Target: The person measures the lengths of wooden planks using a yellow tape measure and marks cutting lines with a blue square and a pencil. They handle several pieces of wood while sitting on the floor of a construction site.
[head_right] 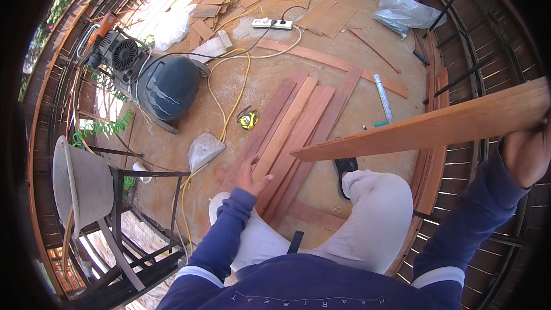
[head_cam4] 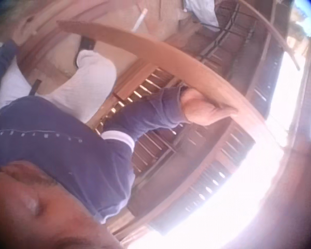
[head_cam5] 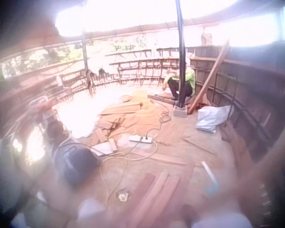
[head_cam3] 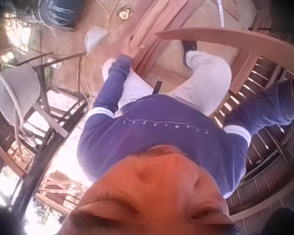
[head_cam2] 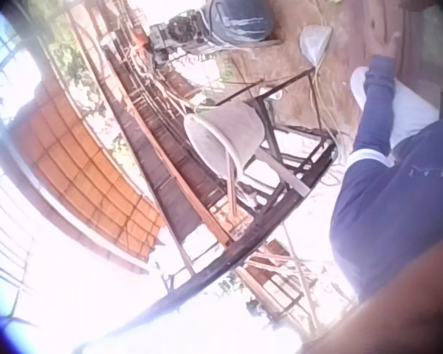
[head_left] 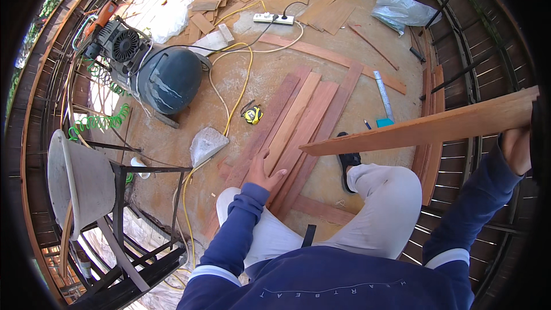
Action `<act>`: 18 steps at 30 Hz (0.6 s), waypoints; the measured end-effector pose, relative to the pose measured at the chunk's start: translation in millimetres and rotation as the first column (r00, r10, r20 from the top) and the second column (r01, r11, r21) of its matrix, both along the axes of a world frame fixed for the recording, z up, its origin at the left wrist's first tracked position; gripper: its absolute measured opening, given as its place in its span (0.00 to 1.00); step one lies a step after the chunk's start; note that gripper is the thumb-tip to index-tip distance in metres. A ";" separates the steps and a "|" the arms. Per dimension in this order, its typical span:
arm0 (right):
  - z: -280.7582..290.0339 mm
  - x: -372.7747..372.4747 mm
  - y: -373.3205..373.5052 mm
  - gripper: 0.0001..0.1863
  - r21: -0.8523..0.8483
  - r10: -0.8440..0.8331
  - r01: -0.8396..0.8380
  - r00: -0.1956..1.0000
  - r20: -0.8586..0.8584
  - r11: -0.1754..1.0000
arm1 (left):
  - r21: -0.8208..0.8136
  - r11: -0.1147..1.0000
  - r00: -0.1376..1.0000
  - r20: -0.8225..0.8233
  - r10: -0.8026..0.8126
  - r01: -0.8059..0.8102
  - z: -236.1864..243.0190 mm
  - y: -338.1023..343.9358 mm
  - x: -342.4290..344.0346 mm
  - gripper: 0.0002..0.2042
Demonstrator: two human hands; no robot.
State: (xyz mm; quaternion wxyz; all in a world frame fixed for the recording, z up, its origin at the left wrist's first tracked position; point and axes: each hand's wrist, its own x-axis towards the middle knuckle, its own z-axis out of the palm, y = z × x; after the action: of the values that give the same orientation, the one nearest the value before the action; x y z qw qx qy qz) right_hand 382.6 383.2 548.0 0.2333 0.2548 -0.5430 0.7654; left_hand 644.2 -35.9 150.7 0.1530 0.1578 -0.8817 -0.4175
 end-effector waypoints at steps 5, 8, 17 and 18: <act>-160.7 -96.7 -78.1 0.20 -0.236 0.087 0.038 0.863 0.498 0.971 | 0.197 0.970 0.971 0.164 -0.175 0.142 29.6 25.0 1.4 0.37; -278.0 -121.3 -114.2 0.20 -0.187 0.066 0.082 0.739 0.670 0.979 | 0.323 0.929 0.805 0.495 -0.328 0.181 -21.8 34.2 16.2 0.32; -565.7 -74.2 -114.5 0.16 -0.015 0.011 0.013 0.302 0.953 1.000 | 0.332 0.927 0.306 0.876 -0.372 0.176 -92.7 61.8 89.2 0.32; -575.0 -69.6 -120.9 0.16 -0.037 0.038 -0.008 0.275 0.961 0.999 | 0.326 0.929 0.258 0.896 -0.363 0.176 -93.7 58.0 88.0 0.33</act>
State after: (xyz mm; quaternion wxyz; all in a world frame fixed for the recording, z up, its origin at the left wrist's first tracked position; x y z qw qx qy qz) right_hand 313.0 262.3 -27.1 -0.1484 -0.2522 -0.5609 0.7744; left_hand 732.2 22.1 57.0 -0.4789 0.2304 -0.7786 -0.3337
